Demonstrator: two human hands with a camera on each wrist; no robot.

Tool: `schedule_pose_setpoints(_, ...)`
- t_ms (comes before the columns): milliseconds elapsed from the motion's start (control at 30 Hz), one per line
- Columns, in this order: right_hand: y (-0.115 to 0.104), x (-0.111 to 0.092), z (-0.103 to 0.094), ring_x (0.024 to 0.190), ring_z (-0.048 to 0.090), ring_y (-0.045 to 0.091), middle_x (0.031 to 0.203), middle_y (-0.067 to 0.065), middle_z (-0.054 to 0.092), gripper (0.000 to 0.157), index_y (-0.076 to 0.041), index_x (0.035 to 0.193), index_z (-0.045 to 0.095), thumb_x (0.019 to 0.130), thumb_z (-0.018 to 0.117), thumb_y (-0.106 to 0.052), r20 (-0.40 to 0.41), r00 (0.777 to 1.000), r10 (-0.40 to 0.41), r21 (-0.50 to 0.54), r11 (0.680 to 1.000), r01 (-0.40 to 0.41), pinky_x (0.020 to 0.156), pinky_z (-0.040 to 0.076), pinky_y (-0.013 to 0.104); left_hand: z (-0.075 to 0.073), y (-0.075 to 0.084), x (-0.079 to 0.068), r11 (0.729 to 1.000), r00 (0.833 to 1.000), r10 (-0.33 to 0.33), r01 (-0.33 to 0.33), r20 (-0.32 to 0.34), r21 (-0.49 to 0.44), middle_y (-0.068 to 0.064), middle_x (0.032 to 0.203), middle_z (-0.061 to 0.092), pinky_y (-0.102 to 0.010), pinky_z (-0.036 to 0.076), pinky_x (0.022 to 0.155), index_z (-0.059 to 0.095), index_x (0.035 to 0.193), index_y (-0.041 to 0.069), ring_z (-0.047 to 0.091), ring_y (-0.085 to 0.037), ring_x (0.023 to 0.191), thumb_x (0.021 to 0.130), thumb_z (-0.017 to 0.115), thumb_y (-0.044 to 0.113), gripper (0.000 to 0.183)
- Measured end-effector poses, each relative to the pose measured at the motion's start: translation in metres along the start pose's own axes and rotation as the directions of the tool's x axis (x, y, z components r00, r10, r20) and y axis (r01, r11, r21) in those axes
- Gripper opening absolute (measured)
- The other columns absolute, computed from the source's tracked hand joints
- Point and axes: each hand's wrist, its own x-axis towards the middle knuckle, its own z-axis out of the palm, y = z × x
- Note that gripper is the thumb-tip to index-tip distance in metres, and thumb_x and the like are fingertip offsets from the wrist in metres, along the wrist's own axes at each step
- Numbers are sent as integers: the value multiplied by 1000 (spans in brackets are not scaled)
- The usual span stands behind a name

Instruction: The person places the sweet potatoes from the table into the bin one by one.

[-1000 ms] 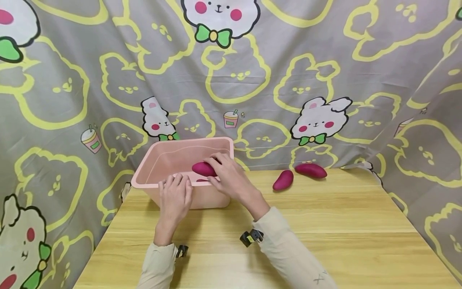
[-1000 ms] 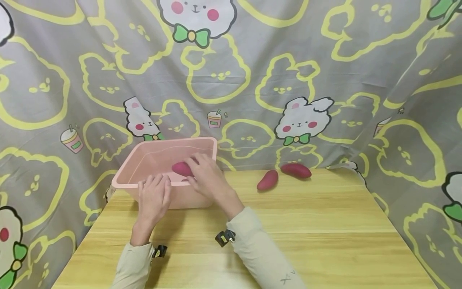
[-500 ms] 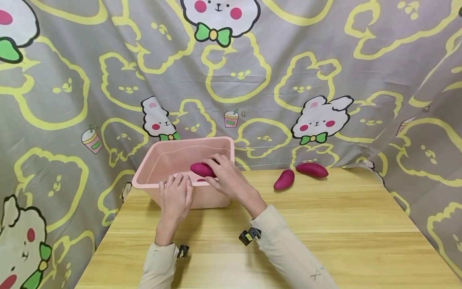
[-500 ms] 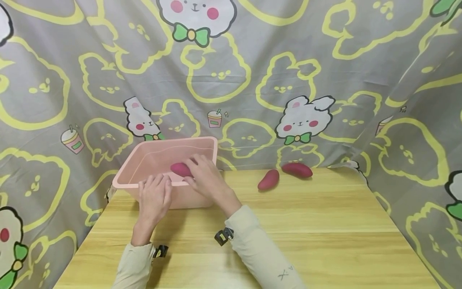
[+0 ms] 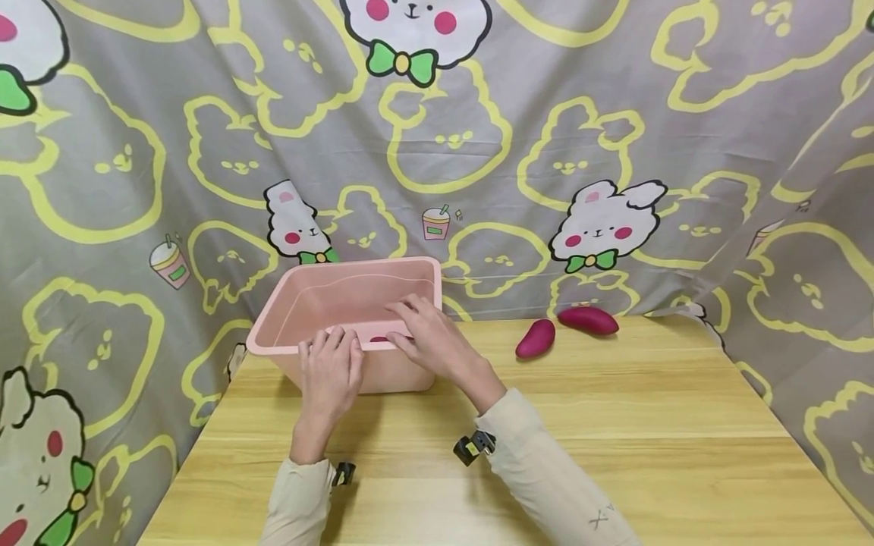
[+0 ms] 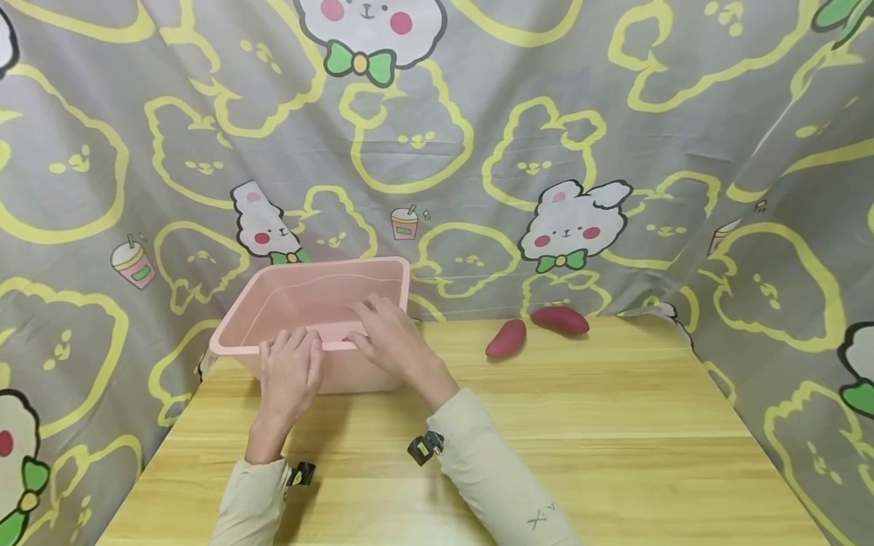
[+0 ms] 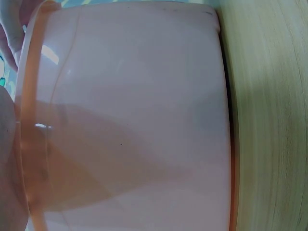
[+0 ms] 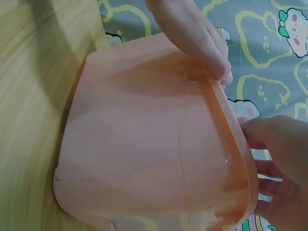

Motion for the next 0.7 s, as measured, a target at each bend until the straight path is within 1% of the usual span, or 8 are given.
schedule_pose_setpoints(233, 2, -4, -3, 112, 61, 24, 123, 9, 63, 40, -7, 133, 65, 97, 72, -22, -54, 998, -25, 0, 1000, 25, 97, 50, 39, 0, -1, 1, 1000, 1000, 7, -7, -13, -6, -13, 91, 60, -56, 35, 82, 58, 90, 7, 53, -39, 90, 105, 31, 28, 37)
schedule_pose_setpoints(433, 4, -13, -13, 112, 61, 23, 122, 7, 63, 38, -8, 131, 67, 96, 73, -20, -85, 996, -26, 0, 1000, 26, 96, 51, 39, 0, -1, 1, 1000, 1000, -3, 3, -7, -8, -13, 93, 61, -55, 35, 83, 58, 91, 8, 53, -38, 92, 105, 31, 28, 37)
schedule_pose_setpoints(567, 6, -20, -20, 114, 60, 23, 124, 6, 63, 37, -9, 131, 66, 96, 72, -20, -118, 993, -19, 24, 999, 23, 98, 50, 38, 0, -1, 1, 1000, 1000, -6, 6, -5, -9, -13, 92, 61, -55, 35, 83, 57, 90, 8, 54, -38, 92, 105, 31, 28, 36)
schedule_pose_setpoints(700, 9, -28, -27, 113, 59, 22, 125, 5, 62, 37, -10, 131, 66, 95, 73, -16, -155, 988, -13, 47, 999, 21, 96, 50, 37, 0, -2, 0, 1000, 1000, -5, 5, -7, -12, -12, 92, 61, -55, 35, 83, 57, 89, 8, 54, -38, 91, 104, 32, 28, 36)
